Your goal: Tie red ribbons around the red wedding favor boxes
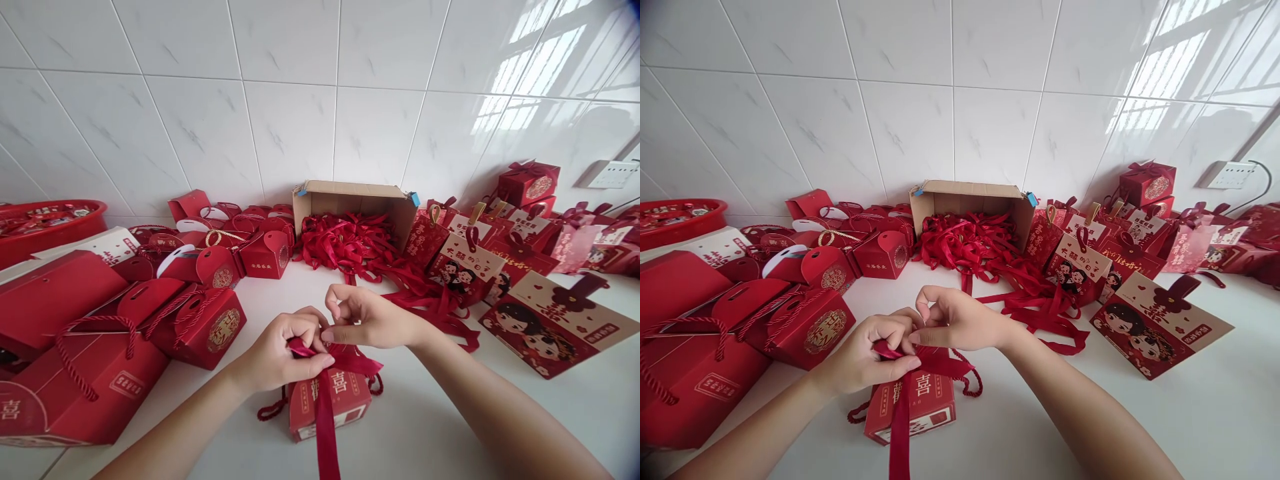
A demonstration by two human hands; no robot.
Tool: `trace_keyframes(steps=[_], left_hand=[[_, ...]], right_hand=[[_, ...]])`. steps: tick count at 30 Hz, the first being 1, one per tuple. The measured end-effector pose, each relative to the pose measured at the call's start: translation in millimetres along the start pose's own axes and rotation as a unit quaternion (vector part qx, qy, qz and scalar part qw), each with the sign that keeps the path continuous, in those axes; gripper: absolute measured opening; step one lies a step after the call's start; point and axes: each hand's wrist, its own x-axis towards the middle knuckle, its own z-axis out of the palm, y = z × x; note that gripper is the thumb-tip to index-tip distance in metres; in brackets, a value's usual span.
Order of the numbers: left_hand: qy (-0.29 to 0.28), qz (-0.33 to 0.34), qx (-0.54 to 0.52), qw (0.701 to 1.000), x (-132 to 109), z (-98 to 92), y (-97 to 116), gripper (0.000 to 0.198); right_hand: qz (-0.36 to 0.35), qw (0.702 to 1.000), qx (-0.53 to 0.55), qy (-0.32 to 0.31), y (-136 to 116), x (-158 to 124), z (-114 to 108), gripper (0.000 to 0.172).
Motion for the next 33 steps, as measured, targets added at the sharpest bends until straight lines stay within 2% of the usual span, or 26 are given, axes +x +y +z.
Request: trace_keyframes(steps=[7,12,16,24,29,33], left_hand=[[-0.002,-0.002,0.008,1.000,-1.6,-2.9,-6.1,0.043],[-0.005,-0.001,0.018,1.000,-1.7,-3.4,-6.6,0.044],[-0.007,0.000,0.029,1.000,-0.7,-2.3,-5.6,0.045],[-0.003,-0.014,0.036,0.999,-0.7,-0.6,-2.9,0.043],[0.009,-0.069,-0.045,0.997,-3.0,-0.9,-2.9,0.040],[0.014,-0.055,-0.101,0.993,-3.3,-2.3,-4.1,0.047]], right_hand=[[-0.014,0.994,0.109,-0.007,13.2,8.7,-6.0,0.038],[-0.016,0.992,0.123,0.011,18.9,11.1,-9.2,0.042],[-0.022,0.992,0.128,0.002,21.3,10.9,-11.2,0.043],[0.012,0.998,0.059,0.020,10.3,5.5,-11.3,0.039],[0.005,0.997,0.007,0.076,9.1,3.8,-9.6,0.032],[-0.004,0.997,-0.032,0.072,3.7,3.1,-5.6,0.025]])
